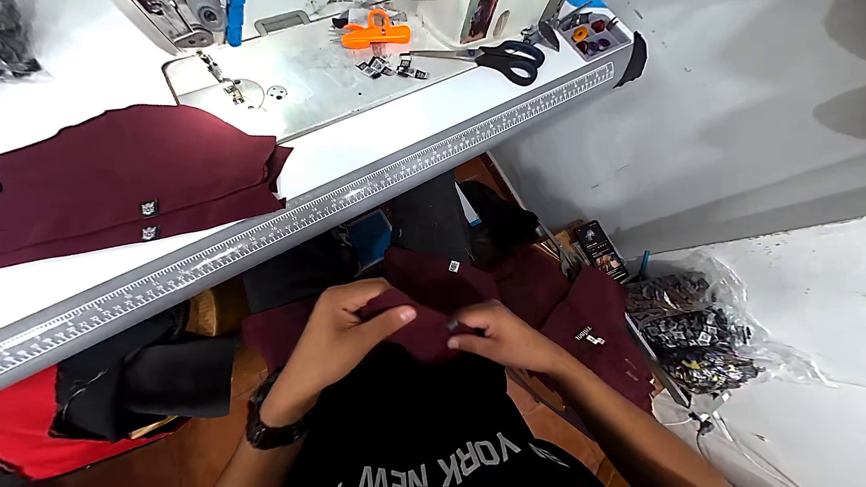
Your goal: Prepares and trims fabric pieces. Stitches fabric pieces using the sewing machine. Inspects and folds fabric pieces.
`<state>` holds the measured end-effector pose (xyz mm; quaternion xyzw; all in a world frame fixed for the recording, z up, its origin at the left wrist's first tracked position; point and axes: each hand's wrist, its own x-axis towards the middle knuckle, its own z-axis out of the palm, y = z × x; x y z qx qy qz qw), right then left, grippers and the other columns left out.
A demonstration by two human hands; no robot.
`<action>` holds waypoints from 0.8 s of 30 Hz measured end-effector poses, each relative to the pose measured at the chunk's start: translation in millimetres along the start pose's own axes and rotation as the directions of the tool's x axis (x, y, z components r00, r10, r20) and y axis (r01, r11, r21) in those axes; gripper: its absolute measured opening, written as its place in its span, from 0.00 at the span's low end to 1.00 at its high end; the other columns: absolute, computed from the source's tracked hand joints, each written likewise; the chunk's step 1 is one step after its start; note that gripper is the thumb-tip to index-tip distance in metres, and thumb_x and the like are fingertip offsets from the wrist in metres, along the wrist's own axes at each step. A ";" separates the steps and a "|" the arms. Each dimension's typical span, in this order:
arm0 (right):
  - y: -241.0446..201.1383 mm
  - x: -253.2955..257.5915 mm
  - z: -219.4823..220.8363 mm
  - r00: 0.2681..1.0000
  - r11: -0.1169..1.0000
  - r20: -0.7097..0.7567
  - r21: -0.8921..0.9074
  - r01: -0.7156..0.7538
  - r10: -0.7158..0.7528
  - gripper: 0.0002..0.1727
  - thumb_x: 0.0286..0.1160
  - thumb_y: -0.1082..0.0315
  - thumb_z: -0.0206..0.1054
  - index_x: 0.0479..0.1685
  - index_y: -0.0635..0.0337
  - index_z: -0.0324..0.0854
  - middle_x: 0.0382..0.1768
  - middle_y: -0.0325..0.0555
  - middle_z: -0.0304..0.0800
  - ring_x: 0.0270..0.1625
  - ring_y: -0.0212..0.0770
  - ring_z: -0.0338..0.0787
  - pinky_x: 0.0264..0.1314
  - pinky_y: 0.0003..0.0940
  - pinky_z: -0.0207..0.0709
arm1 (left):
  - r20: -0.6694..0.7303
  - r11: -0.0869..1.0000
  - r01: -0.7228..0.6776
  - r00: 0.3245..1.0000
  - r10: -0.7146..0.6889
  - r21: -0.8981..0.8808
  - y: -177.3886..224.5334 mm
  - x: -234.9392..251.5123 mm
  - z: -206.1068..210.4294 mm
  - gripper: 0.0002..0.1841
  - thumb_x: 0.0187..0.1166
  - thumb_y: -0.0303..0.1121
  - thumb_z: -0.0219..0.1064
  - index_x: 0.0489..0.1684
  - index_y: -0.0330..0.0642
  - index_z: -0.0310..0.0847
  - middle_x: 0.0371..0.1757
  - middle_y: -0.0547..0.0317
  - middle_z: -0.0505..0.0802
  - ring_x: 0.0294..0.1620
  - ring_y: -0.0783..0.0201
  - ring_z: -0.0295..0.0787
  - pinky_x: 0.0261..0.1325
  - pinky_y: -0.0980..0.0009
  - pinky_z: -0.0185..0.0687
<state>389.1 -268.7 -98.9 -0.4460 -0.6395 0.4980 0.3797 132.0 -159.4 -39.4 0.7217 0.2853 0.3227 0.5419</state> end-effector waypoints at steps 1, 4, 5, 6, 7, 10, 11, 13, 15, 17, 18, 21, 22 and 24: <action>0.8 -9.6 -6.8 0.999 1.000 0.041 -0.020 -0.003 0.004 0.10 0.81 0.64 0.69 0.45 0.62 0.90 0.35 0.37 0.93 0.40 0.25 0.89 0.46 0.26 0.85 | -0.033 1.000 0.019 0.999 -0.019 -0.013 -1.8 -4.4 -7.3 0.08 0.77 0.41 0.73 0.34 0.49 0.93 0.38 0.69 0.95 0.38 0.73 0.91 0.43 0.75 0.90; -4.6 -28.7 -34.6 0.998 0.999 -0.045 -0.006 -0.045 0.045 0.10 0.83 0.62 0.68 0.41 0.58 0.90 0.30 0.32 0.91 0.33 0.21 0.87 0.39 0.20 0.83 | -0.128 0.981 0.189 0.973 -0.194 -0.044 -17.0 -7.0 -17.9 0.03 0.74 0.32 0.75 0.38 0.48 0.94 0.37 0.67 0.96 0.34 0.73 0.92 0.38 0.76 0.90; -1.3 -30.1 -43.2 0.993 0.997 -0.095 -0.017 -0.075 0.073 0.09 0.82 0.63 0.69 0.41 0.58 0.90 0.30 0.32 0.91 0.32 0.21 0.87 0.37 0.21 0.83 | -0.133 0.967 0.245 0.958 -0.253 -0.073 -28.5 -3.9 -16.7 0.05 0.75 0.27 0.74 0.41 0.46 0.93 0.37 0.65 0.96 0.34 0.71 0.92 0.39 0.74 0.90; 6.6 -28.8 -50.5 0.984 0.992 -0.145 -0.057 -0.113 0.103 0.08 0.81 0.64 0.69 0.41 0.57 0.91 0.31 0.32 0.92 0.33 0.22 0.88 0.38 0.22 0.84 | -0.140 0.953 0.289 0.944 -0.299 -0.087 -43.6 1.8 -13.0 0.06 0.75 0.24 0.72 0.43 0.43 0.93 0.39 0.63 0.96 0.36 0.70 0.92 0.41 0.72 0.90; 18.4 -26.4 -55.3 0.971 0.979 -0.199 -0.122 -0.161 0.135 0.08 0.80 0.63 0.69 0.40 0.56 0.92 0.34 0.33 0.93 0.36 0.24 0.89 0.42 0.24 0.85 | -0.159 0.944 0.318 0.931 -0.329 -0.092 -61.8 9.4 -6.7 0.06 0.76 0.23 0.72 0.44 0.41 0.92 0.40 0.61 0.96 0.38 0.69 0.92 0.44 0.70 0.91; 61.7 -16.5 -61.7 0.933 0.932 -0.303 -0.239 -0.273 0.195 0.11 0.79 0.61 0.69 0.38 0.58 0.93 0.58 0.44 0.90 0.63 0.36 0.86 0.68 0.40 0.82 | -0.165 0.915 0.402 0.900 -0.403 -0.039 -108.7 29.3 13.2 0.06 0.79 0.29 0.71 0.43 0.36 0.90 0.58 0.54 0.93 0.59 0.62 0.89 0.64 0.59 0.85; 72.6 -14.5 -62.0 0.928 0.924 -0.303 -0.245 -0.294 0.215 0.11 0.79 0.61 0.69 0.38 0.58 0.93 0.65 0.46 0.87 0.70 0.40 0.84 0.73 0.44 0.79 | -0.145 0.898 0.437 0.887 -0.438 -0.042 -116.6 33.8 17.4 0.08 0.80 0.30 0.70 0.45 0.34 0.90 0.65 0.51 0.90 0.67 0.59 0.85 0.70 0.55 0.81; 88.0 -11.9 -63.2 0.931 0.923 -0.272 -0.230 -0.307 0.242 0.11 0.79 0.61 0.69 0.36 0.58 0.92 0.68 0.45 0.87 0.73 0.40 0.83 0.75 0.44 0.78 | -0.120 0.853 0.513 0.845 -0.521 -0.093 -117.7 42.3 22.5 0.08 0.82 0.31 0.70 0.47 0.34 0.89 0.60 0.51 0.91 0.62 0.61 0.86 0.68 0.55 0.80; 96.9 -12.2 -64.6 0.939 0.933 -0.231 -0.196 -0.301 0.255 0.11 0.79 0.62 0.69 0.34 0.58 0.92 0.59 0.43 0.90 0.64 0.35 0.87 0.68 0.39 0.81 | -0.104 0.826 0.547 0.821 -0.562 -0.136 -116.9 46.1 21.0 0.06 0.81 0.30 0.70 0.44 0.36 0.88 0.49 0.54 0.92 0.52 0.64 0.87 0.61 0.58 0.82; 100.7 -12.9 -67.6 0.939 0.937 -0.222 -0.175 -0.302 0.261 0.10 0.78 0.62 0.70 0.34 0.57 0.91 0.49 0.40 0.91 0.55 0.33 0.88 0.60 0.34 0.82 | -0.090 0.824 0.538 0.825 -0.558 -0.177 -116.5 46.4 17.0 0.04 0.80 0.29 0.71 0.40 0.37 0.86 0.42 0.56 0.91 0.46 0.67 0.86 0.56 0.62 0.82; 99.2 -13.9 -70.2 0.938 0.936 -0.221 -0.170 -0.308 0.268 0.09 0.78 0.63 0.70 0.34 0.56 0.91 0.48 0.39 0.91 0.54 0.32 0.88 0.59 0.34 0.83 | -0.088 0.827 0.525 0.831 -0.549 -0.201 -114.9 45.6 15.4 0.03 0.79 0.28 0.71 0.39 0.37 0.86 0.41 0.57 0.91 0.44 0.67 0.86 0.54 0.64 0.83; 82.9 -26.8 -80.4 0.943 0.931 -0.229 -0.220 -0.290 0.240 0.10 0.79 0.60 0.69 0.34 0.54 0.92 0.44 0.37 0.93 0.49 0.32 0.89 0.55 0.35 0.85 | -0.127 0.861 0.444 0.866 -0.483 -0.249 -105.6 32.7 15.0 0.04 0.73 0.26 0.76 0.38 0.39 0.86 0.40 0.57 0.92 0.41 0.65 0.88 0.48 0.63 0.86; 78.0 -27.5 -84.5 0.954 0.933 -0.231 -0.257 -0.251 0.193 0.12 0.80 0.58 0.69 0.34 0.53 0.91 0.42 0.36 0.93 0.47 0.31 0.89 0.53 0.35 0.85 | -0.153 0.881 0.397 0.883 -0.443 -0.257 -100.5 25.2 12.1 0.06 0.71 0.27 0.78 0.37 0.40 0.86 0.40 0.56 0.93 0.40 0.64 0.88 0.45 0.62 0.87; 63.7 -22.5 -90.3 0.961 0.939 -0.254 -0.291 -0.182 0.107 0.13 0.77 0.56 0.70 0.37 0.54 0.94 0.47 0.37 0.96 0.54 0.31 0.92 0.61 0.35 0.86 | -0.206 0.901 0.329 0.897 -0.392 -0.283 -92.2 13.3 -2.8 0.07 0.65 0.26 0.81 0.33 0.38 0.88 0.37 0.56 0.94 0.39 0.64 0.90 0.46 0.62 0.89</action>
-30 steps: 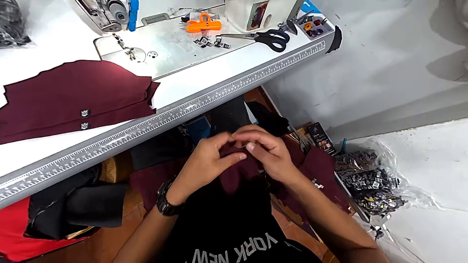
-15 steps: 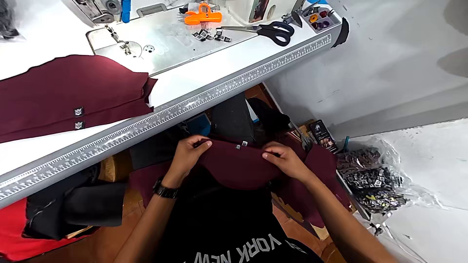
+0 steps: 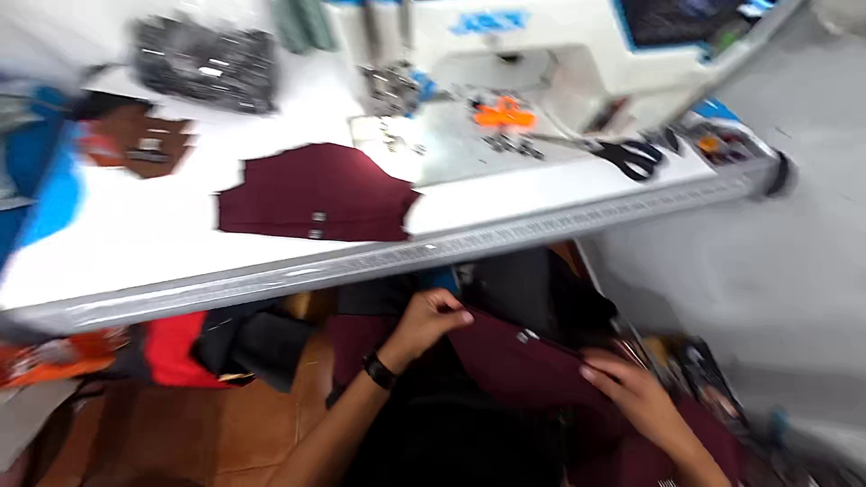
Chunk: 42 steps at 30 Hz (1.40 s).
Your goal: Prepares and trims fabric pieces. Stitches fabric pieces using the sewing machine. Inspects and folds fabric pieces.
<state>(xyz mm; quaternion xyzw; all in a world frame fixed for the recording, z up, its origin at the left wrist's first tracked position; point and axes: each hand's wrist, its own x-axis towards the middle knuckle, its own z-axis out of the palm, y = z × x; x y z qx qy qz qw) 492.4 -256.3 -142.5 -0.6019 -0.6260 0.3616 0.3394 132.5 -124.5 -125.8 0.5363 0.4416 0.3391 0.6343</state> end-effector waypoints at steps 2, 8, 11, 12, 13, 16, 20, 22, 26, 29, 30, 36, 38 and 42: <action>-29.9 10.0 -8.3 0.997 0.995 -0.009 0.064 0.076 -0.076 0.07 0.73 0.63 0.74 0.38 0.56 0.94 0.50 0.35 0.96 0.59 0.26 0.90 0.67 0.28 0.84 | -0.011 0.998 -0.052 0.999 0.052 0.020 14.5 -18.5 -20.6 0.08 0.65 0.28 0.82 0.32 0.37 0.88 0.38 0.58 0.94 0.43 0.67 0.91 0.52 0.64 0.88; -125.5 79.3 31.2 0.917 0.893 -0.015 0.223 0.392 -0.399 0.03 0.72 0.59 0.78 0.40 0.40 0.91 0.49 0.25 0.96 0.54 0.24 0.93 0.59 0.24 0.88 | -0.256 0.958 -0.274 0.923 0.286 0.082 62.4 -92.8 -96.4 0.04 0.67 0.31 0.80 0.30 0.46 0.90 0.41 0.63 0.95 0.46 0.70 0.92 0.52 0.68 0.90; -161.1 112.4 75.3 0.860 0.832 -0.076 0.223 0.507 -0.504 0.06 0.71 0.56 0.79 0.39 0.41 0.88 0.46 0.27 0.96 0.48 0.24 0.94 0.51 0.21 0.89 | -0.412 0.931 -0.327 0.835 0.365 0.162 79.1 -121.5 -133.8 0.06 0.64 0.32 0.82 0.30 0.54 0.91 0.42 0.66 0.96 0.43 0.71 0.93 0.47 0.70 0.91; -168.8 120.3 87.5 0.850 0.819 -0.072 0.237 0.524 -0.523 0.06 0.71 0.56 0.79 0.38 0.42 0.88 0.45 0.29 0.96 0.47 0.25 0.94 0.49 0.21 0.89 | -0.452 0.925 -0.333 0.808 0.379 0.181 83.7 -129.6 -143.9 0.06 0.63 0.32 0.82 0.30 0.55 0.91 0.42 0.66 0.96 0.42 0.71 0.93 0.46 0.71 0.91; -174.3 126.2 97.9 0.843 0.805 -0.060 0.266 0.530 -0.535 0.06 0.70 0.57 0.79 0.37 0.44 0.88 0.44 0.31 0.97 0.46 0.27 0.94 0.49 0.22 0.89 | -0.485 0.923 -0.337 0.786 0.385 0.187 86.8 -136.8 -152.5 0.07 0.62 0.32 0.82 0.30 0.55 0.91 0.42 0.65 0.96 0.42 0.70 0.93 0.45 0.72 0.91; -183.8 134.8 117.7 0.839 0.781 -0.029 0.349 0.518 -0.544 0.07 0.70 0.58 0.80 0.37 0.47 0.89 0.44 0.34 0.96 0.45 0.29 0.95 0.48 0.22 0.90 | -0.545 0.922 -0.354 0.748 0.379 0.155 89.8 -151.0 -168.0 0.08 0.60 0.33 0.85 0.30 0.55 0.91 0.42 0.63 0.96 0.40 0.70 0.93 0.43 0.74 0.91; -192.8 134.3 126.1 0.857 0.796 -0.053 0.345 0.497 -0.513 0.07 0.70 0.57 0.80 0.36 0.45 0.88 0.42 0.31 0.96 0.43 0.26 0.94 0.44 0.19 0.88 | -0.563 0.921 -0.375 0.741 0.367 0.106 89.6 -154.4 -170.2 0.07 0.62 0.34 0.84 0.31 0.54 0.91 0.42 0.62 0.96 0.42 0.71 0.93 0.45 0.75 0.91; -195.4 132.3 126.5 0.869 0.807 -0.070 0.340 0.483 -0.491 0.07 0.69 0.58 0.80 0.35 0.45 0.87 0.41 0.31 0.95 0.41 0.25 0.93 0.42 0.18 0.88 | -0.565 0.923 -0.375 0.744 0.357 0.089 90.7 -152.2 -168.7 0.06 0.64 0.31 0.82 0.32 0.53 0.91 0.43 0.62 0.96 0.43 0.71 0.93 0.45 0.75 0.91; -197.2 129.9 127.1 0.885 0.824 -0.091 0.331 0.460 -0.457 0.08 0.67 0.58 0.81 0.34 0.45 0.86 0.40 0.32 0.95 0.41 0.26 0.93 0.41 0.18 0.87 | -0.563 0.917 -0.388 0.739 0.370 0.094 95.5 -148.7 -168.5 0.07 0.65 0.27 0.80 0.34 0.51 0.90 0.43 0.62 0.96 0.40 0.71 0.93 0.43 0.76 0.91; -196.6 129.1 125.8 0.893 0.825 -0.083 0.351 0.442 -0.443 0.08 0.67 0.59 0.81 0.34 0.46 0.86 0.40 0.33 0.95 0.40 0.27 0.93 0.40 0.18 0.87 | -0.559 0.918 -0.377 0.739 0.376 0.121 98.3 -150.2 -168.6 0.08 0.64 0.28 0.80 0.32 0.52 0.89 0.41 0.63 0.96 0.38 0.72 0.92 0.41 0.76 0.90; -196.7 128.4 124.9 0.892 0.822 -0.076 0.360 0.442 -0.446 0.08 0.67 0.60 0.81 0.34 0.46 0.86 0.41 0.34 0.96 0.41 0.27 0.94 0.41 0.19 0.88 | -0.558 0.920 -0.371 0.741 0.374 0.124 97.6 -151.5 -168.4 0.08 0.63 0.28 0.81 0.32 0.53 0.89 0.41 0.63 0.96 0.38 0.72 0.92 0.41 0.76 0.90; -195.4 118.6 115.1 0.870 0.807 0.048 0.400 0.434 -0.491 0.06 0.70 0.61 0.79 0.40 0.47 0.88 0.46 0.36 0.96 0.46 0.31 0.94 0.46 0.22 0.89 | -0.502 0.922 -0.383 0.789 0.354 0.049 93.9 -166.4 -167.5 0.10 0.59 0.30 0.85 0.30 0.54 0.89 0.43 0.63 0.96 0.38 0.73 0.92 0.40 0.78 0.90; -195.0 115.0 116.0 0.866 0.808 0.088 0.417 0.416 -0.492 0.07 0.70 0.62 0.80 0.41 0.48 0.89 0.47 0.38 0.95 0.47 0.32 0.94 0.47 0.23 0.89 | -0.487 0.925 -0.376 0.800 0.352 0.051 98.7 -175.4 -169.1 0.10 0.59 0.32 0.85 0.32 0.55 0.89 0.42 0.64 0.95 0.37 0.74 0.91 0.39 0.79 0.89; -192.1 109.2 124.5 0.879 0.809 0.132 0.471 0.351 -0.458 0.07 0.68 0.61 0.81 0.40 0.47 0.91 0.45 0.37 0.95 0.46 0.30 0.94 0.47 0.22 0.89 | -0.507 0.945 -0.302 0.800 0.322 0.125 98.9 -190.5 -172.3 0.08 0.63 0.30 0.82 0.35 0.53 0.91 0.41 0.65 0.95 0.36 0.74 0.91 0.39 0.80 0.89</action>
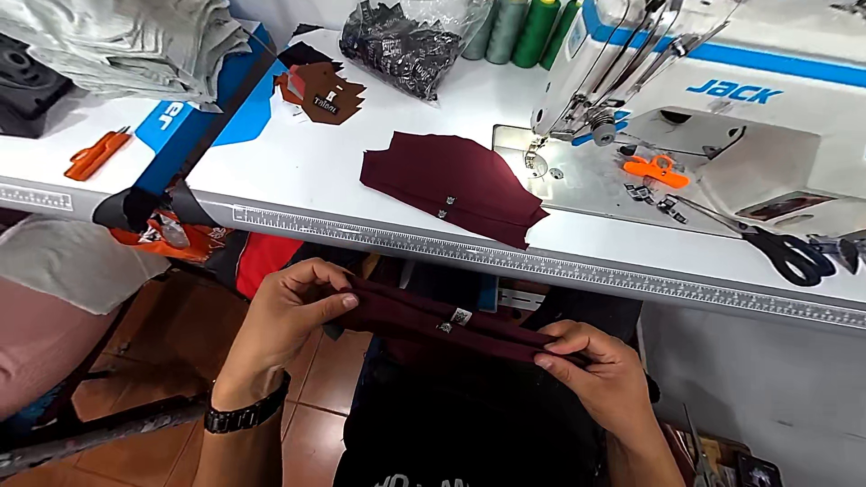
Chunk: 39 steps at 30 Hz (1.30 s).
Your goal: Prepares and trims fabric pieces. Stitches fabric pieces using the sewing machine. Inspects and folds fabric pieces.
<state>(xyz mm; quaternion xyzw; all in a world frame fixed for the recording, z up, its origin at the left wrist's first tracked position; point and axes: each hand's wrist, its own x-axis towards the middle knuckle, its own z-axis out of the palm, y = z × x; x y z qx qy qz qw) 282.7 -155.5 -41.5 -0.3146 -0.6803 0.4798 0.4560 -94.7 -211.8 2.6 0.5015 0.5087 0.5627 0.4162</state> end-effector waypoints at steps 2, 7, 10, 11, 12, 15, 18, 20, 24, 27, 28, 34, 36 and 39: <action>24.1 -5.0 6.8 0.995 0.995 0.018 -0.011 -0.097 0.098 0.07 0.66 0.62 0.81 0.39 0.48 0.91 0.44 0.37 0.96 0.46 0.31 0.94 0.47 0.26 0.90 | 0.001 0.991 0.109 0.994 -0.110 0.073 -19.5 -1.0 -3.8 0.06 0.70 0.25 0.75 0.37 0.49 0.91 0.40 0.65 0.95 0.37 0.73 0.90 0.41 0.77 0.89; 111.5 -18.5 15.2 0.934 0.933 0.169 -0.234 -0.273 0.315 0.14 0.76 0.58 0.74 0.56 0.51 0.92 0.57 0.37 0.93 0.62 0.34 0.90 0.65 0.39 0.86 | -0.063 0.922 0.379 0.925 -0.375 0.079 -131.4 9.6 0.2 0.10 0.87 0.28 0.62 0.46 0.38 0.91 0.45 0.59 0.95 0.45 0.69 0.90 0.54 0.67 0.86; 118.7 -16.7 20.2 0.953 0.910 0.107 -0.344 -0.231 0.283 0.12 0.76 0.60 0.73 0.53 0.50 0.93 0.56 0.35 0.93 0.62 0.32 0.90 0.66 0.38 0.86 | -0.109 0.931 0.352 0.933 -0.343 0.091 -152.8 11.4 12.8 0.11 0.77 0.23 0.71 0.55 0.38 0.85 0.49 0.55 0.93 0.47 0.64 0.90 0.54 0.62 0.88; 117.5 -13.6 19.5 0.957 0.906 0.093 -0.358 -0.226 0.276 0.10 0.76 0.62 0.73 0.52 0.50 0.93 0.55 0.35 0.93 0.61 0.32 0.90 0.65 0.37 0.87 | -0.093 0.932 0.319 0.947 -0.307 0.170 -153.6 14.9 18.6 0.20 0.73 0.23 0.76 0.63 0.38 0.82 0.55 0.51 0.92 0.50 0.60 0.92 0.56 0.58 0.90; 116.4 -10.0 18.0 0.957 0.899 0.090 -0.375 -0.224 0.276 0.09 0.76 0.64 0.73 0.51 0.50 0.93 0.55 0.35 0.93 0.60 0.31 0.90 0.64 0.36 0.87 | -0.054 0.916 0.277 0.960 -0.274 0.289 -153.8 19.2 24.6 0.28 0.69 0.27 0.80 0.72 0.39 0.78 0.64 0.48 0.90 0.59 0.57 0.91 0.62 0.53 0.89; 114.6 -0.4 17.8 0.948 0.859 0.125 -0.470 -0.205 0.294 0.10 0.76 0.67 0.73 0.52 0.51 0.92 0.57 0.37 0.92 0.60 0.33 0.91 0.63 0.38 0.88 | 0.100 0.811 0.094 0.978 -0.184 0.577 -160.5 29.3 43.9 0.39 0.63 0.44 0.86 0.78 0.42 0.78 0.74 0.44 0.83 0.76 0.46 0.78 0.77 0.41 0.75; 85.5 16.2 5.6 0.949 0.785 0.175 -0.611 -0.104 0.262 0.11 0.77 0.63 0.72 0.54 0.49 0.93 0.62 0.35 0.91 0.64 0.33 0.89 0.69 0.41 0.86 | 0.156 0.748 -0.005 0.979 -0.131 0.664 -171.8 40.7 64.2 0.36 0.67 0.54 0.81 0.73 0.45 0.82 0.73 0.45 0.84 0.76 0.43 0.78 0.76 0.38 0.75; 48.5 36.3 -18.0 0.984 0.779 0.134 -0.627 -0.008 0.118 0.08 0.78 0.63 0.71 0.49 0.49 0.94 0.54 0.33 0.94 0.55 0.29 0.92 0.60 0.35 0.90 | 0.159 0.747 -0.020 0.981 -0.115 0.664 -184.2 48.7 71.1 0.33 0.70 0.53 0.78 0.72 0.44 0.83 0.73 0.44 0.85 0.76 0.41 0.79 0.75 0.35 0.74; 7.9 112.9 -104.0 0.987 0.596 -0.103 -0.803 -0.009 -0.124 0.13 0.84 0.66 0.63 0.56 0.61 0.90 0.52 0.51 0.94 0.51 0.44 0.93 0.54 0.45 0.88 | 0.194 0.723 -0.053 0.974 -0.114 0.688 -189.2 59.8 67.4 0.28 0.64 0.46 0.84 0.61 0.42 0.87 0.54 0.47 0.92 0.60 0.42 0.87 0.67 0.32 0.77; 31.6 183.5 -175.2 0.987 0.415 -0.136 -0.905 -0.091 -0.080 0.17 0.86 0.65 0.61 0.67 0.58 0.88 0.68 0.59 0.87 0.74 0.62 0.82 0.78 0.66 0.68 | 0.282 0.678 -0.150 0.955 -0.089 0.720 -177.7 62.0 67.7 0.14 0.67 0.42 0.83 0.40 0.43 0.92 0.48 0.51 0.94 0.57 0.45 0.89 0.64 0.32 0.78; 41.0 199.1 -189.9 0.992 0.388 -0.118 -0.917 -0.093 -0.041 0.17 0.85 0.64 0.63 0.66 0.57 0.88 0.68 0.59 0.87 0.75 0.63 0.81 0.77 0.69 0.67 | 0.313 0.671 -0.185 0.947 -0.075 0.718 -173.9 63.3 67.7 0.12 0.68 0.41 0.82 0.36 0.44 0.92 0.50 0.52 0.94 0.59 0.46 0.89 0.65 0.34 0.78; 49.2 223.6 -183.1 0.992 0.344 -0.067 -0.933 -0.101 0.110 0.12 0.79 0.74 0.67 0.56 0.68 0.87 0.63 0.75 0.83 0.65 0.79 0.82 0.60 0.83 0.71 | 0.309 0.909 0.024 0.936 -0.167 0.417 -104.8 52.2 56.3 0.05 0.72 0.28 0.77 0.32 0.39 0.87 0.38 0.58 0.93 0.38 0.65 0.88 0.43 0.62 0.84; 47.6 224.4 -180.1 0.990 0.370 -0.068 -0.922 -0.110 0.124 0.12 0.78 0.77 0.67 0.56 0.71 0.85 0.63 0.79 0.80 0.66 0.82 0.80 0.63 0.84 0.69 | 0.265 0.968 0.166 0.941 -0.213 0.190 -85.7 45.0 56.0 0.05 0.72 0.22 0.73 0.31 0.40 0.83 0.36 0.62 0.93 0.31 0.72 0.85 0.35 0.74 0.80; 48.7 223.5 -178.4 0.984 0.352 -0.087 -0.926 -0.138 0.157 0.14 0.77 0.80 0.64 0.59 0.72 0.83 0.64 0.80 0.80 0.68 0.82 0.78 0.66 0.82 0.67 | 0.165 0.953 0.298 0.944 -0.286 -0.054 -72.8 35.7 63.0 0.07 0.72 0.18 0.72 0.39 0.39 0.82 0.30 0.61 0.91 0.29 0.73 0.85 0.35 0.76 0.82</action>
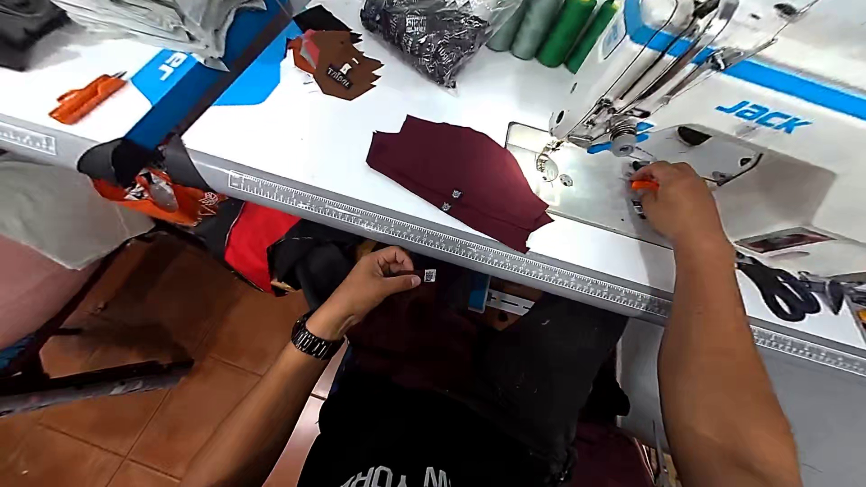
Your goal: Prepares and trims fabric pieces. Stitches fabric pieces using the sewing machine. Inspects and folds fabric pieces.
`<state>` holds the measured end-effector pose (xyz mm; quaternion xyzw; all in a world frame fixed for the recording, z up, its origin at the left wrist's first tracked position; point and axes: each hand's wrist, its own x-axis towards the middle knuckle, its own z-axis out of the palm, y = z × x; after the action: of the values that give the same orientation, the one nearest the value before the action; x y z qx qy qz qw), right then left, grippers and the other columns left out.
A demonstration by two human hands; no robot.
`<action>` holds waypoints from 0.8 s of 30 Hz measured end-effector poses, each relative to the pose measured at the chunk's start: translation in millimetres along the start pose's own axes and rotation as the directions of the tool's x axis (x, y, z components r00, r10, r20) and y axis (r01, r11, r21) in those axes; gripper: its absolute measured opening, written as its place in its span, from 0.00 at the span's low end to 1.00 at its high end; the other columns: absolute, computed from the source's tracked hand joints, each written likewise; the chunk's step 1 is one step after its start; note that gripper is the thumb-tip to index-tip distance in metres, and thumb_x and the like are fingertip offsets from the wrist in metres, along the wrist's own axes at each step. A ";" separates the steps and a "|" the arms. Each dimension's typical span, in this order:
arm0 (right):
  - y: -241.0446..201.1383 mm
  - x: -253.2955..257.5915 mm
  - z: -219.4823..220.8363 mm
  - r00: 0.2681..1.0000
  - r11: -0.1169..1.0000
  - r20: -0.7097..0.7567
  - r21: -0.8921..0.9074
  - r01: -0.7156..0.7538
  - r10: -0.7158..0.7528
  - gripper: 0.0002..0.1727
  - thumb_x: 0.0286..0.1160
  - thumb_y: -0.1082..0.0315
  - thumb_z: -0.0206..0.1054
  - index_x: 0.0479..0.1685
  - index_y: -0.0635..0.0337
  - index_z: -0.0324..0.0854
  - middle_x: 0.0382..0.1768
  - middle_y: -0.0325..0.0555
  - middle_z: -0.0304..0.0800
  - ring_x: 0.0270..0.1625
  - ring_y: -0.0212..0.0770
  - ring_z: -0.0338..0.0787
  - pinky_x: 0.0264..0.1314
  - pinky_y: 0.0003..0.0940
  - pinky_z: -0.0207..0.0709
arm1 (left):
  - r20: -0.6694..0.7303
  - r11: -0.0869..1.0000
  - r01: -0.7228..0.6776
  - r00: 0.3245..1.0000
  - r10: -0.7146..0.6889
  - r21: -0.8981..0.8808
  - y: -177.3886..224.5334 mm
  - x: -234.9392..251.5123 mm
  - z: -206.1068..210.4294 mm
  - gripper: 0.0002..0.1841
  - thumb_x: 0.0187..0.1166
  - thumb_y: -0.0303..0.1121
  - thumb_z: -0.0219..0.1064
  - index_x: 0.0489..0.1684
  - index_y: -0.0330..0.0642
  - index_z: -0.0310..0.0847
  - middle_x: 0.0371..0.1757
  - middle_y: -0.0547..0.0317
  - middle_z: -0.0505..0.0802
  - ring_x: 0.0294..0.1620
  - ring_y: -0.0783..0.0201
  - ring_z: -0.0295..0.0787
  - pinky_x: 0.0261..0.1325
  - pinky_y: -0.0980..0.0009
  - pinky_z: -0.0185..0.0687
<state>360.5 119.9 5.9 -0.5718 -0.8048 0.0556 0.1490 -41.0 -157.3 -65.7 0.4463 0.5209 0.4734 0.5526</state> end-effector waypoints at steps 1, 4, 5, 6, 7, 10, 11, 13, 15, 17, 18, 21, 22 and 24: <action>-0.5 -0.1 1.1 1.000 1.000 -0.010 -0.025 -0.014 0.013 0.14 0.77 0.80 0.64 0.59 0.71 0.83 0.63 0.80 0.80 0.66 0.83 0.79 0.63 0.83 0.69 | -0.013 0.998 0.023 1.000 -0.024 -0.052 2.8 -3.3 2.6 0.09 0.72 0.17 0.72 0.44 0.38 0.85 0.33 0.59 0.93 0.32 0.72 0.88 0.38 0.75 0.86; -7.2 -7.7 -4.5 0.998 0.999 -0.052 -0.040 -0.032 0.030 0.16 0.78 0.78 0.64 0.62 0.73 0.78 0.66 0.83 0.75 0.62 0.86 0.79 0.54 0.86 0.69 | -0.010 0.988 0.095 0.995 -0.097 -0.121 14.0 -15.9 10.4 0.10 0.75 0.18 0.71 0.50 0.37 0.90 0.36 0.56 0.96 0.34 0.71 0.92 0.41 0.75 0.88; -15.6 -16.7 -13.4 0.998 0.999 -0.062 -0.026 -0.035 0.033 0.18 0.78 0.77 0.63 0.65 0.75 0.76 0.67 0.83 0.74 0.62 0.87 0.79 0.55 0.86 0.69 | -0.014 0.985 0.108 0.994 -0.111 -0.138 17.3 -19.9 12.8 0.10 0.75 0.19 0.71 0.50 0.37 0.91 0.36 0.56 0.96 0.34 0.71 0.91 0.41 0.75 0.88; -27.3 -30.4 -24.7 0.997 0.999 -0.065 -0.011 -0.040 0.039 0.20 0.79 0.76 0.63 0.68 0.77 0.73 0.68 0.83 0.74 0.64 0.88 0.78 0.57 0.87 0.68 | -0.021 0.982 0.110 0.993 -0.114 -0.153 19.9 -23.7 15.0 0.09 0.76 0.20 0.71 0.49 0.36 0.91 0.35 0.56 0.96 0.33 0.71 0.91 0.40 0.75 0.88; -41.7 -49.1 -36.0 0.997 0.999 -0.060 0.000 -0.042 0.042 0.23 0.81 0.73 0.63 0.71 0.77 0.71 0.68 0.83 0.75 0.65 0.88 0.77 0.59 0.88 0.66 | -0.025 0.981 0.104 0.994 -0.109 -0.164 22.2 -27.3 16.7 0.08 0.76 0.20 0.71 0.48 0.37 0.92 0.35 0.56 0.96 0.33 0.71 0.90 0.39 0.75 0.88; -100.4 -123.1 -47.8 0.990 0.987 -0.053 0.084 0.135 -0.131 0.21 0.87 0.66 0.60 0.72 0.70 0.76 0.64 0.73 0.81 0.61 0.73 0.84 0.58 0.74 0.76 | -0.022 0.986 0.050 0.998 -0.055 -0.161 29.7 -40.1 20.8 0.08 0.77 0.21 0.69 0.48 0.38 0.92 0.33 0.58 0.95 0.28 0.74 0.88 0.33 0.79 0.85; -122.7 -149.0 -38.9 0.974 0.960 -0.062 0.167 0.224 -0.216 0.20 0.87 0.63 0.59 0.71 0.64 0.79 0.63 0.62 0.84 0.59 0.59 0.88 0.56 0.60 0.83 | -0.012 0.986 0.038 0.999 -0.040 -0.165 31.8 -43.4 22.1 0.08 0.78 0.21 0.69 0.49 0.37 0.92 0.32 0.58 0.94 0.27 0.74 0.87 0.32 0.79 0.84; -160.9 -189.1 -7.0 0.937 0.853 -0.103 0.390 0.347 -0.334 0.19 0.85 0.55 0.63 0.66 0.54 0.84 0.59 0.44 0.88 0.58 0.39 0.88 0.57 0.42 0.86 | 0.017 0.981 0.043 0.999 -0.041 -0.188 37.1 -44.2 24.6 0.09 0.78 0.21 0.68 0.49 0.37 0.92 0.33 0.57 0.94 0.29 0.73 0.88 0.33 0.79 0.85; -181.8 -209.9 21.7 0.921 0.776 -0.137 0.502 0.382 -0.365 0.17 0.84 0.55 0.65 0.65 0.49 0.87 0.59 0.38 0.89 0.61 0.35 0.87 0.62 0.38 0.84 | 0.045 0.973 0.058 0.998 -0.049 -0.223 42.3 -39.7 26.6 0.09 0.77 0.20 0.69 0.48 0.37 0.93 0.34 0.55 0.95 0.31 0.71 0.90 0.37 0.77 0.88; -187.3 -216.1 34.5 0.923 0.741 -0.157 0.556 0.377 -0.352 0.17 0.84 0.56 0.66 0.65 0.49 0.88 0.59 0.37 0.89 0.63 0.34 0.87 0.65 0.36 0.84 | 0.065 0.971 0.049 0.997 -0.034 -0.232 46.3 -40.4 28.8 0.09 0.76 0.20 0.70 0.48 0.37 0.93 0.34 0.54 0.95 0.32 0.71 0.90 0.37 0.77 0.88; -187.6 -216.0 35.6 0.927 0.736 -0.155 0.568 0.367 -0.343 0.17 0.84 0.57 0.66 0.65 0.49 0.88 0.60 0.37 0.88 0.63 0.34 0.87 0.64 0.35 0.84 | 0.071 0.972 0.039 0.997 -0.023 -0.234 47.8 -41.4 29.3 0.09 0.76 0.20 0.70 0.48 0.37 0.93 0.34 0.54 0.95 0.32 0.71 0.90 0.37 0.77 0.88; -187.4 -213.3 32.9 0.921 0.736 -0.157 0.560 0.379 -0.356 0.17 0.84 0.57 0.66 0.65 0.50 0.88 0.60 0.37 0.88 0.62 0.34 0.87 0.64 0.34 0.84 | 0.074 0.979 0.006 0.997 0.009 -0.205 52.2 -49.2 31.3 0.09 0.78 0.20 0.68 0.49 0.37 0.92 0.33 0.55 0.94 0.29 0.72 0.88 0.33 0.79 0.85; -187.6 -212.6 32.4 0.917 0.738 -0.159 0.551 0.390 -0.366 0.17 0.84 0.57 0.66 0.65 0.50 0.88 0.59 0.37 0.89 0.62 0.34 0.87 0.64 0.34 0.84 | 0.077 0.980 0.000 0.997 0.015 -0.201 52.8 -51.4 31.8 0.09 0.78 0.20 0.68 0.50 0.37 0.92 0.33 0.55 0.94 0.28 0.73 0.87 0.32 0.79 0.85; -188.0 -211.2 32.1 0.908 0.736 -0.166 0.538 0.411 -0.385 0.17 0.84 0.57 0.66 0.65 0.50 0.88 0.59 0.36 0.89 0.62 0.34 0.87 0.64 0.34 0.84 | 0.083 0.979 0.004 0.996 0.013 -0.206 53.6 -51.8 32.8 0.09 0.78 0.20 0.68 0.49 0.37 0.92 0.31 0.56 0.94 0.27 0.73 0.87 0.31 0.80 0.84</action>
<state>244.6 -139.3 -12.9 -0.3183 -0.8523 0.2437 0.3360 -11.8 -200.3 -2.9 0.4073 0.4444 0.5068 0.6162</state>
